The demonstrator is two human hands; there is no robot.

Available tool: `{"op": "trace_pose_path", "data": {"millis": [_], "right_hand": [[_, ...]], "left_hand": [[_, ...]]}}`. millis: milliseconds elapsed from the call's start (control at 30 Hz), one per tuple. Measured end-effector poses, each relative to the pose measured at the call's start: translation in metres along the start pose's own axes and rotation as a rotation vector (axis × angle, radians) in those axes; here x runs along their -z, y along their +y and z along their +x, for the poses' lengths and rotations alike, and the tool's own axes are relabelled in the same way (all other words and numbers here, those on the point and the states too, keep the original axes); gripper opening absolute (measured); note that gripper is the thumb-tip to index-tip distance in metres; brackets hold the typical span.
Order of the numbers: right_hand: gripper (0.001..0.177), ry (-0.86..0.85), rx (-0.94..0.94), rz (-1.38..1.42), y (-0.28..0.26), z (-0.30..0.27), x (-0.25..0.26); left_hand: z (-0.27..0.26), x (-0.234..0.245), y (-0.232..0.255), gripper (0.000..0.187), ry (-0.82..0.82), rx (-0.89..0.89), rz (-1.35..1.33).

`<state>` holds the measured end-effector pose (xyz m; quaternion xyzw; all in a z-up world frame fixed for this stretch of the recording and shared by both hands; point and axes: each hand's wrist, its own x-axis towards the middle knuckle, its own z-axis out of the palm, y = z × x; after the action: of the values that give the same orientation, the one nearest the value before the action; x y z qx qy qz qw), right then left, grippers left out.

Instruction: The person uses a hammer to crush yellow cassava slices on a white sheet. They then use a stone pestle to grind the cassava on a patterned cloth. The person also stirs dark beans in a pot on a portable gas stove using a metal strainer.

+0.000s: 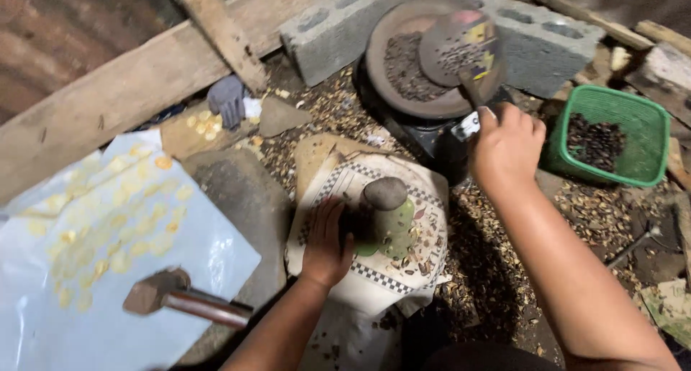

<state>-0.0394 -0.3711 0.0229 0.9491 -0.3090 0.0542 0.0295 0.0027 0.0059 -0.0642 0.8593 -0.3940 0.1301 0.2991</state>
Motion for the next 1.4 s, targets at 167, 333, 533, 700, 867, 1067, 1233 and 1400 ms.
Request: {"op": "trace_pose_path", "data": {"millis": [167, 333, 533, 700, 867, 1067, 1233, 1400], "right_hand": [[0.053, -0.301, 0.842, 0.617, -0.107, -0.072, 0.052], [0.064, -0.270, 0.868, 0.372, -0.109, -0.076, -0.017], [0.058, -0.641, 0.445, 0.721, -0.067, -0.114, 0.011], [0.054, -0.746, -0.669, 1.564, -0.026, -0.144, -0.014], [0.060, -0.542, -0.095, 0.641, -0.067, -0.137, 0.023], [0.056, -0.437, 0.264, 0.437, -0.075, -0.132, 0.006], [0.053, -0.465, 0.444, 0.336, -0.103, -0.142, 0.018], [0.051, -0.534, 0.257, 0.502, -0.084, -0.128, -0.005]], "left_hand": [[-0.003, 0.002, -0.008, 0.059, -0.086, 0.082, -0.223], [0.021, 0.014, 0.008, 0.065, -0.211, 0.036, -0.126], [0.025, -0.030, -0.010, 0.043, -0.276, -0.185, -0.210], [0.030, -0.055, -0.010, 0.010, -0.213, -0.180, -0.258], [0.034, -0.057, 0.035, 0.027, -0.094, -0.010, -0.057], [0.046, -0.028, 0.026, 0.053, -0.134, -0.028, -0.063], [0.035, -0.043, -0.010, 0.034, -0.148, -0.100, -0.210], [0.037, -0.041, -0.010, 0.021, -0.185, -0.102, -0.138]]}}
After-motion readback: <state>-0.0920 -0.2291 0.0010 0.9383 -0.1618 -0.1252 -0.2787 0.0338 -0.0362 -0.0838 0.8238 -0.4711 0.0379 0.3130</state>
